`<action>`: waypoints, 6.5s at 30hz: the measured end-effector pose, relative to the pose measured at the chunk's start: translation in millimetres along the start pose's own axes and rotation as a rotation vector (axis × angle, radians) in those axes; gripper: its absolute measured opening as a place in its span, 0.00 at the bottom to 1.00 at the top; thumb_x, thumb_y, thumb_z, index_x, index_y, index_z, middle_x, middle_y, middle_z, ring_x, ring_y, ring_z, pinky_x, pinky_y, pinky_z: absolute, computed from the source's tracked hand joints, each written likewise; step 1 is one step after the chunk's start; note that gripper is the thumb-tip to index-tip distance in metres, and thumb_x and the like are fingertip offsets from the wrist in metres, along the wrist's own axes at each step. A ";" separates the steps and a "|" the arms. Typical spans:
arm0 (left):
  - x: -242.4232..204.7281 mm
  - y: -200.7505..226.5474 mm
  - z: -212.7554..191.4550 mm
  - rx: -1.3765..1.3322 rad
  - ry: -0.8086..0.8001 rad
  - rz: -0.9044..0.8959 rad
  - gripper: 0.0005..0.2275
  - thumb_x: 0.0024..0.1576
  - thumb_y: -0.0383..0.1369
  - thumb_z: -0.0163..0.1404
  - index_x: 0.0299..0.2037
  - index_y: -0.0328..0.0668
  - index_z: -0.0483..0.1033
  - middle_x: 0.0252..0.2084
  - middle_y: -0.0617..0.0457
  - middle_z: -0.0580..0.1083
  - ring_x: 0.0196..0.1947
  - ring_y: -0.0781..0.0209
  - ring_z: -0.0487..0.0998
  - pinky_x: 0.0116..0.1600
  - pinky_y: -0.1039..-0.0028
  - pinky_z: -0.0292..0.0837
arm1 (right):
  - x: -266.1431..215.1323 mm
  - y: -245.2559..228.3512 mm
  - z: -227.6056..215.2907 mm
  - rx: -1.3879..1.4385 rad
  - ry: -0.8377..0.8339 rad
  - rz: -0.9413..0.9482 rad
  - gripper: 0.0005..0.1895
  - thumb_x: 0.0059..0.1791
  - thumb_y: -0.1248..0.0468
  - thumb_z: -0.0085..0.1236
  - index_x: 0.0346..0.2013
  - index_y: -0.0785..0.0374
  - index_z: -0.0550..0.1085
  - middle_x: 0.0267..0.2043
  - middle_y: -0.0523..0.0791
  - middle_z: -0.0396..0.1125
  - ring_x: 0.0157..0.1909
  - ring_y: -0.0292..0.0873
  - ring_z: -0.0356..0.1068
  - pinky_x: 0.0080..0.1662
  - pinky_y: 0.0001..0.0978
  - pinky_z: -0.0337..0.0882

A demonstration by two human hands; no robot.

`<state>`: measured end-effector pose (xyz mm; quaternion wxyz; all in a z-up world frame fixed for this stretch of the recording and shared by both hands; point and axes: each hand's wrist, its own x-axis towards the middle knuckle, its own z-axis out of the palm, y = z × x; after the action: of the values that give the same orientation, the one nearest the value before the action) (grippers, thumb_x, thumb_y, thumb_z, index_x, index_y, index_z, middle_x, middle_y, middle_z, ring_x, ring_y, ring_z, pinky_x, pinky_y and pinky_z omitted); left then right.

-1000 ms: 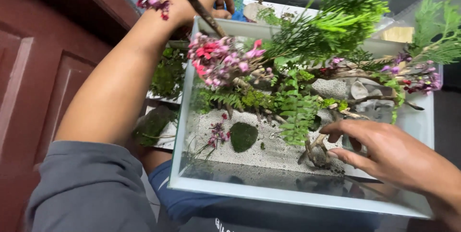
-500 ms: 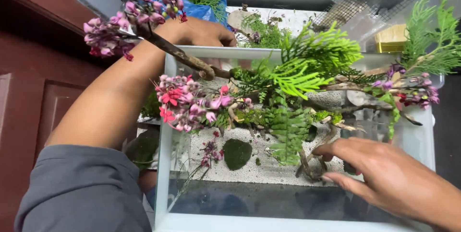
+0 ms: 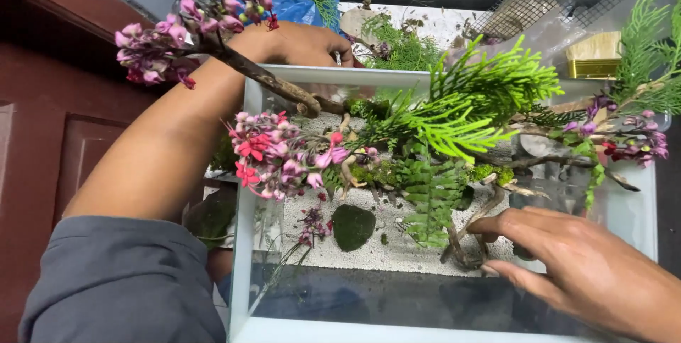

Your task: Arranging various plants, moss, and decorative branches inside a glass terrarium to create a miniature landscape.

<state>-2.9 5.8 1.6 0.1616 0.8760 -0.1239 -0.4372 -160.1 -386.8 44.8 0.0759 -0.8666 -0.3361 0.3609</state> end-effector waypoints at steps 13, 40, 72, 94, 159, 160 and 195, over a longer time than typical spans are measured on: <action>10.5 -62.0 13.1 -0.216 0.234 0.230 0.10 0.62 0.37 0.49 0.51 0.50 0.76 0.47 0.53 0.79 0.38 0.62 0.81 0.42 0.70 0.77 | -4.5 -4.8 -0.9 -0.019 0.062 0.016 0.22 0.47 0.42 0.59 0.55 0.34 0.73 0.46 0.30 0.79 0.38 0.38 0.82 0.39 0.37 0.78; -127.1 -34.7 24.8 -0.770 0.729 0.372 0.05 0.62 0.23 0.50 0.46 0.39 0.76 0.39 0.49 0.79 0.35 0.60 0.83 0.42 0.70 0.87 | -4.8 -10.6 -1.4 -0.060 0.027 0.111 0.24 0.47 0.40 0.56 0.58 0.31 0.71 0.55 0.26 0.77 0.42 0.36 0.83 0.46 0.36 0.79; -270.5 -41.0 30.2 -0.680 1.137 0.324 0.03 0.69 0.30 0.51 0.47 0.45 0.77 0.46 0.57 0.79 0.42 0.71 0.83 0.51 0.85 0.83 | -26.9 -58.5 -22.1 -0.039 -0.018 0.259 0.20 0.49 0.41 0.52 0.56 0.28 0.73 0.37 0.31 0.81 0.17 0.32 0.84 0.45 0.24 0.77; -335.4 130.9 118.4 -0.848 0.855 0.793 0.09 0.67 0.20 0.47 0.55 0.30 0.71 0.43 0.39 0.80 0.34 0.51 0.87 0.39 0.73 0.89 | -29.4 -103.8 -29.5 -0.058 0.303 -0.278 0.27 0.47 0.46 0.57 0.60 0.42 0.73 0.48 0.33 0.80 0.33 0.37 0.80 0.37 0.36 0.78; -215.8 101.2 175.8 -1.154 0.883 0.936 0.07 0.66 0.23 0.50 0.52 0.35 0.69 0.38 0.48 0.74 0.34 0.61 0.81 0.42 0.75 0.84 | 94.9 -151.0 44.6 -0.185 0.152 -0.488 0.04 0.45 0.58 0.56 0.26 0.50 0.75 0.29 0.41 0.73 0.31 0.54 0.71 0.30 0.52 0.67; -213.9 100.7 176.9 -1.160 0.882 0.940 0.06 0.66 0.24 0.50 0.50 0.36 0.69 0.38 0.50 0.74 0.34 0.61 0.81 0.42 0.75 0.83 | 102.9 -156.9 49.1 -0.193 0.147 -0.523 0.07 0.46 0.59 0.54 0.24 0.52 0.74 0.28 0.41 0.72 0.32 0.53 0.70 0.31 0.52 0.65; -204.1 101.2 175.9 -0.837 0.822 0.837 0.05 0.64 0.29 0.51 0.46 0.38 0.73 0.38 0.55 0.77 0.33 0.67 0.82 0.41 0.79 0.81 | 41.4 -142.9 7.8 -0.048 -0.134 -0.411 0.23 0.50 0.57 0.51 0.60 0.52 0.73 0.58 0.47 0.74 0.53 0.55 0.75 0.52 0.48 0.72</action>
<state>-272.2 -44.5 89.9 0.6714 0.7133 -0.2005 0.0158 -219.6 -252.3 68.7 0.1050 -0.7553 -0.5186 0.3867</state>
